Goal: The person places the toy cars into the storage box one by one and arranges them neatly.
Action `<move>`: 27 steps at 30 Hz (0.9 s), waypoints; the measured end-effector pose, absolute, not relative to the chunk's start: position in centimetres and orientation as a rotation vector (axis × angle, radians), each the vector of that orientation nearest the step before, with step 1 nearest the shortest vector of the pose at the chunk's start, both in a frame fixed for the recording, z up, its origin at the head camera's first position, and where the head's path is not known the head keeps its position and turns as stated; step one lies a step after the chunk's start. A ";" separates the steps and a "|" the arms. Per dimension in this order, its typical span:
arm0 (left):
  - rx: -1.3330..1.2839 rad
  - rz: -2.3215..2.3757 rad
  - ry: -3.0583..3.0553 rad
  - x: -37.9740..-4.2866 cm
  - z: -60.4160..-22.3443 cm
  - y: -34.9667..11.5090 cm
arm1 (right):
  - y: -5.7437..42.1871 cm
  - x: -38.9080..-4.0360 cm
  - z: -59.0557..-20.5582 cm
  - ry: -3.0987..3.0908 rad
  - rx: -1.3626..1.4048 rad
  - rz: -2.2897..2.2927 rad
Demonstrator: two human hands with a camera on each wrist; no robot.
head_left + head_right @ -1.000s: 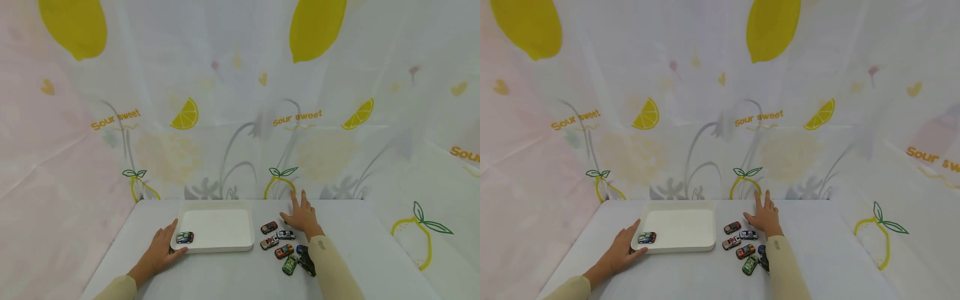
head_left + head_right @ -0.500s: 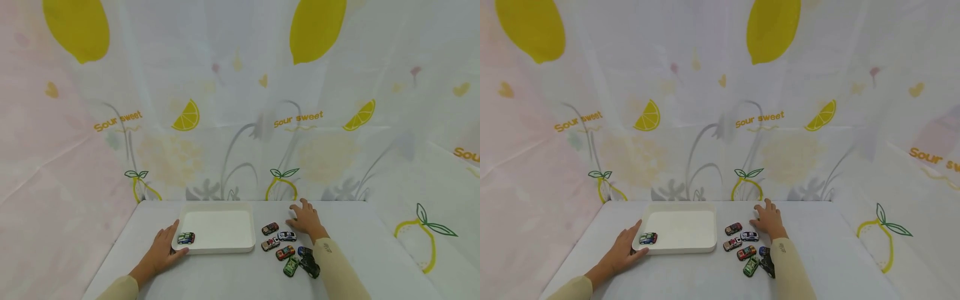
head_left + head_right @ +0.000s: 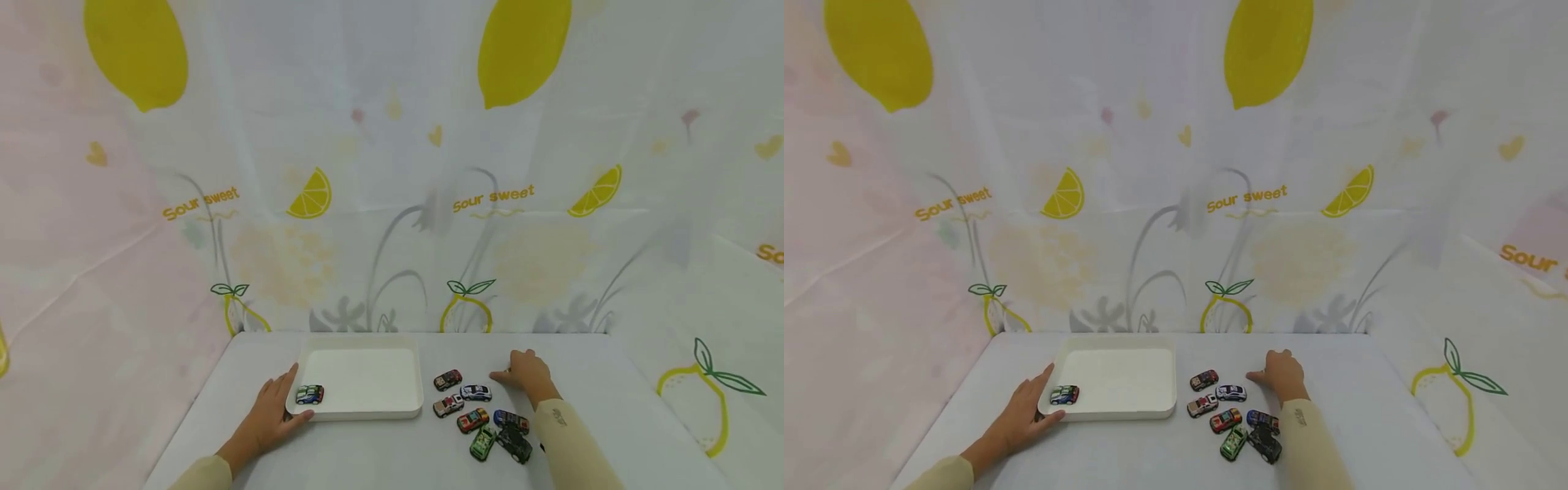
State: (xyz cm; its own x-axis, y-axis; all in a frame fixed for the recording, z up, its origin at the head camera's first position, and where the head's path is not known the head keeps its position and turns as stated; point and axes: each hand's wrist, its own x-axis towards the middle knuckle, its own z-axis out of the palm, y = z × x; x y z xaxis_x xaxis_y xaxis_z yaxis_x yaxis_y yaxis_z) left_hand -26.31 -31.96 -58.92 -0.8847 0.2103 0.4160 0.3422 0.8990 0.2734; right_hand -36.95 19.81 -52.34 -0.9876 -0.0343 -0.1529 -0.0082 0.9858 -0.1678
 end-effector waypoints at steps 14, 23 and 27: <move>-0.382 -0.521 -2.697 -25.4 -60.3 -30.7 | 19.1 -35.8 -52.2 2.947 0.008 -0.076; -0.400 -0.489 -2.676 -25.9 -59.4 -31.6 | 19.2 -36.2 -52.3 3.007 -0.211 -0.175; -0.391 -0.486 -2.677 -25.9 -58.9 -31.8 | 20.1 -36.0 -52.7 3.068 -0.333 -0.268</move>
